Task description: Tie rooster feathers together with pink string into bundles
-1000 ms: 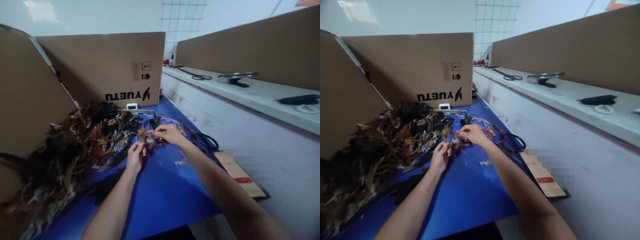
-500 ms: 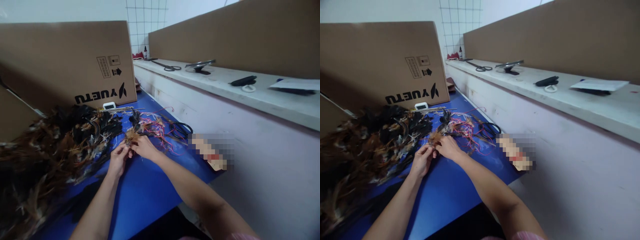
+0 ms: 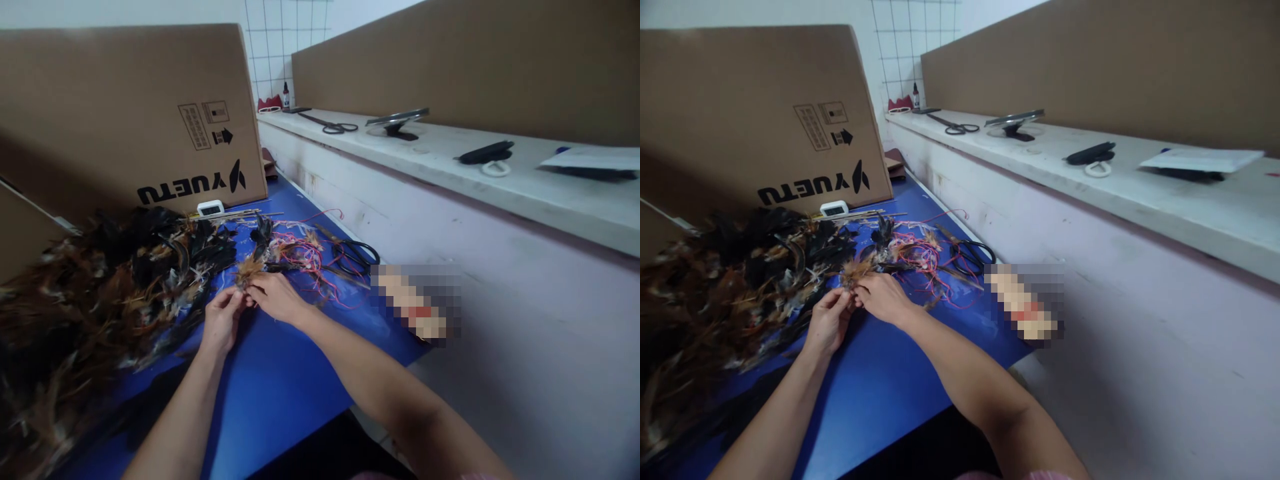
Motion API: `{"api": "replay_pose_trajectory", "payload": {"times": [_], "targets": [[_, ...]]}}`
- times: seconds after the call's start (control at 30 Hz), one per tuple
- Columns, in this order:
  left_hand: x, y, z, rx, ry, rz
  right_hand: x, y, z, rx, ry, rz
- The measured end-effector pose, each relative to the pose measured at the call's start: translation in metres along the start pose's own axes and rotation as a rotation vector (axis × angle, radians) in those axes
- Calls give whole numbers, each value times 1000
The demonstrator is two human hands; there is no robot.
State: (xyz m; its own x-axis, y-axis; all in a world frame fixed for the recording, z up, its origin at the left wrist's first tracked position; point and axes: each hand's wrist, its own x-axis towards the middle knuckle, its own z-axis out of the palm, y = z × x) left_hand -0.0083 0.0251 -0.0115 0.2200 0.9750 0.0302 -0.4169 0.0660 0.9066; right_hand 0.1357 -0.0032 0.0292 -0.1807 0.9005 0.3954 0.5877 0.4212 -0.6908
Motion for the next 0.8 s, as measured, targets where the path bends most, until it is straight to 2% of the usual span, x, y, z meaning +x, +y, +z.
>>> {"api": "replay_pose_trajectory", "payload": {"times": [0.17, 0.33, 0.53, 0.8], "targets": [[-1, 1, 0, -25, 8, 10, -2, 1, 2, 18, 66, 30], [-6, 6, 2, -38, -46, -45, -4, -2, 0, -61, -24, 68], [-4, 8, 0, -124, 51, -25, -5, -1, 1, -48, -111, 5], [4, 15, -10, -263, 97, 53, -3, 8, 2, 39, -50, 13]]}}
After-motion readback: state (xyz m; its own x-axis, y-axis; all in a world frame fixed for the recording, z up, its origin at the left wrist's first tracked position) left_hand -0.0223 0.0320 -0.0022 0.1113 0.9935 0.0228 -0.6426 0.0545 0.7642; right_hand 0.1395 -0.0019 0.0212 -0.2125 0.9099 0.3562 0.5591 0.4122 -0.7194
